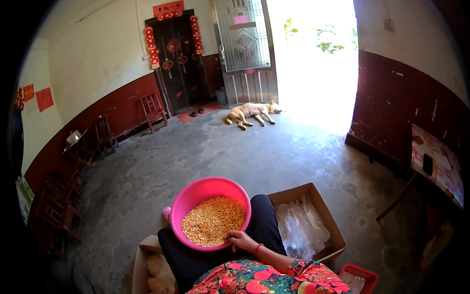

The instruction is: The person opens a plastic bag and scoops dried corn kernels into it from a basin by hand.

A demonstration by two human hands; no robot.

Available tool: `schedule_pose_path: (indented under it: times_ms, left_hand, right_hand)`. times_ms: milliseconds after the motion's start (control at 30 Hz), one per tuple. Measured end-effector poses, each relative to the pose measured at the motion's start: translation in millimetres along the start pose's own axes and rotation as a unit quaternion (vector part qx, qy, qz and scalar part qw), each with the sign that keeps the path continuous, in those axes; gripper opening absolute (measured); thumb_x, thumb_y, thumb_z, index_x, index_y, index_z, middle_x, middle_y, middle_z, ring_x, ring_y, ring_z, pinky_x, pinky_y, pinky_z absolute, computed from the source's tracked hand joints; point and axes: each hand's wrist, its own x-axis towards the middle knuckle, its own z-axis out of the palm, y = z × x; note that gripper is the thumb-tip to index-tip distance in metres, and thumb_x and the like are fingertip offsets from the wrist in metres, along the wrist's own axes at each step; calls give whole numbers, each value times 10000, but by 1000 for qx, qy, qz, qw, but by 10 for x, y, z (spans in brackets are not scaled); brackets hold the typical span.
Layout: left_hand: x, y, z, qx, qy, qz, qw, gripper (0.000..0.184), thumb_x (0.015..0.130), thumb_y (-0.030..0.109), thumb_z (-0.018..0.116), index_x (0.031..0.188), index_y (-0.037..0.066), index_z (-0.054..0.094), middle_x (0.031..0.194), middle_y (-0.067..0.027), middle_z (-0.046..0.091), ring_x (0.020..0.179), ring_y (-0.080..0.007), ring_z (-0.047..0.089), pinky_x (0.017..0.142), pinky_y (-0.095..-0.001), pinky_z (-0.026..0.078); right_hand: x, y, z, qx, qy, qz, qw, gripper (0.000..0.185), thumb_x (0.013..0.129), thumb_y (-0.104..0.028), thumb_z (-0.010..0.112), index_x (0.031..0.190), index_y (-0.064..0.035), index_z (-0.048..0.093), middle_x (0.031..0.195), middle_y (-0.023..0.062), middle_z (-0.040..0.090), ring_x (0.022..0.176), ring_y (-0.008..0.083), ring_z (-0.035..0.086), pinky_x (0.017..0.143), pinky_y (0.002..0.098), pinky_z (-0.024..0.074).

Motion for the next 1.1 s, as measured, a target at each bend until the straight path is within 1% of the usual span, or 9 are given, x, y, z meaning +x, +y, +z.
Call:
schedule_pose_path:
  times_ms: [233,333,433,600,933,1100]
  left_hand:
    - [-19,-37,18,-1,-6,-3,1000,197,790,89,454,939,6,552,852,-37,546,804,-143,492,730,-275,406]
    - [-15,-47,16,-1,-7,-4,1000,198,790,88,454,942,5,551,855,-38,547,806,-143,493,733,-275,406]
    - [5,-48,46,0,-14,-1,1000,199,790,87,454,944,4,551,857,-39,547,809,-144,493,735,-274,406]
    - [-16,-58,25,0,-12,-7,1000,201,791,85,454,947,2,550,861,-41,548,814,-144,495,739,-273,406]
    - [-44,-174,-28,0,-14,-13,1000,206,791,81,454,955,-1,548,868,-44,550,823,-146,497,748,-272,406]
    - [-50,-212,-8,5,-18,-16,1000,208,791,79,453,958,-2,547,872,-46,551,827,-147,498,752,-271,406]
  right_hand:
    - [1,5,6,6,-1,-1,1000,183,857,-58,391,996,-41,508,860,21,569,469,83,526,457,194,429]
    - [-2,-17,8,-14,1,-2,1000,179,859,-61,392,993,-41,510,854,19,568,470,86,527,459,197,430]
    - [-10,-37,6,-10,-3,-11,1000,166,867,-79,413,986,-32,519,858,33,583,492,91,530,479,196,437]
    - [-15,-43,14,-1,6,7,1000,160,861,-80,421,979,-36,520,855,26,580,492,95,535,474,201,439]
    - [-38,-101,31,5,9,18,1000,145,855,-73,417,950,-42,521,847,26,574,480,102,538,465,205,436]
    - [-35,-90,27,14,3,4,1000,157,849,-58,406,958,-36,518,854,34,573,477,103,534,462,206,434]
